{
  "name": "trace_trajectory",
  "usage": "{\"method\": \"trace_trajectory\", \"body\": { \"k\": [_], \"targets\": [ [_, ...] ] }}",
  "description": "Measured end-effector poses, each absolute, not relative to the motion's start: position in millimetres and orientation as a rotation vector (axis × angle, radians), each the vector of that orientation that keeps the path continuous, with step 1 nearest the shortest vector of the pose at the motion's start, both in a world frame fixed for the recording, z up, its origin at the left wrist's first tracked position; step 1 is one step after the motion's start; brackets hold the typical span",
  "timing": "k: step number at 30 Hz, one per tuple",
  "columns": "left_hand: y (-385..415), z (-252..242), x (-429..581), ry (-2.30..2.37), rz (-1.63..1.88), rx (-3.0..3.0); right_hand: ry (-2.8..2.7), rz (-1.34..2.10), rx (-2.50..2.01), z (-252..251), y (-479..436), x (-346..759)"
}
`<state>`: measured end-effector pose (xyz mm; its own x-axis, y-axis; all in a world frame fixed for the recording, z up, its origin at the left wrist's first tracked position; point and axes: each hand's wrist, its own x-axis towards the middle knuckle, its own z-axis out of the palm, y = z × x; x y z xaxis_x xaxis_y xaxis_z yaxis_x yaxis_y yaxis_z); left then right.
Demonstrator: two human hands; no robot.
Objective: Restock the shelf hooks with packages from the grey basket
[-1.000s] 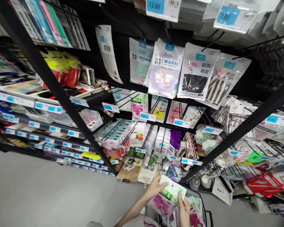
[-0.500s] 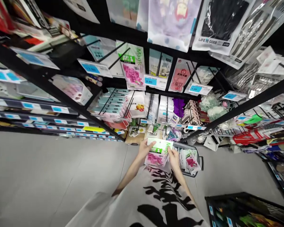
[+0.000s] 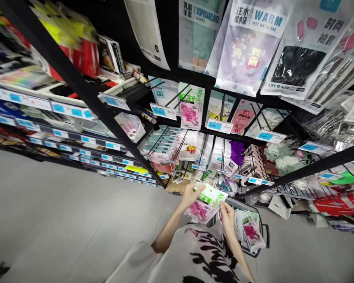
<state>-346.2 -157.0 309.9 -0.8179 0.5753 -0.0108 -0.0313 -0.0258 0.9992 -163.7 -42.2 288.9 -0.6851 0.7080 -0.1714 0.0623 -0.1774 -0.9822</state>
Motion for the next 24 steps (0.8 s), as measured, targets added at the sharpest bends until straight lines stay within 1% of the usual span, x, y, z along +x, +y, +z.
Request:
{"method": "trace_trajectory", "body": {
  "k": [4, 8, 11, 16, 24],
  "targets": [
    [-177.2, 359.2, -418.5, 2.006, 2.042, 0.611, -1.527, 2.088, -0.945, 289.8, -50.7, -171.6],
    [-192.0, 411.1, -506.4, 2.167, 2.296, 0.609, -1.455, 2.091, -1.018, 281.6, -55.6, -171.1],
    [-190.9, 437.4, -555.9, 2.211, 2.342, 0.664, -1.428, 2.081, -1.027, 274.0, -55.5, -166.9],
    [-184.5, 457.2, -601.3, 2.137, 2.474, 0.665, -1.390, 2.048, -1.057, 268.7, -50.7, -159.5],
    [-189.0, 459.0, -614.0, 2.240, 2.546, 0.781, -1.324, 2.007, -1.089, 265.7, -50.4, -158.2]
  ]
}}
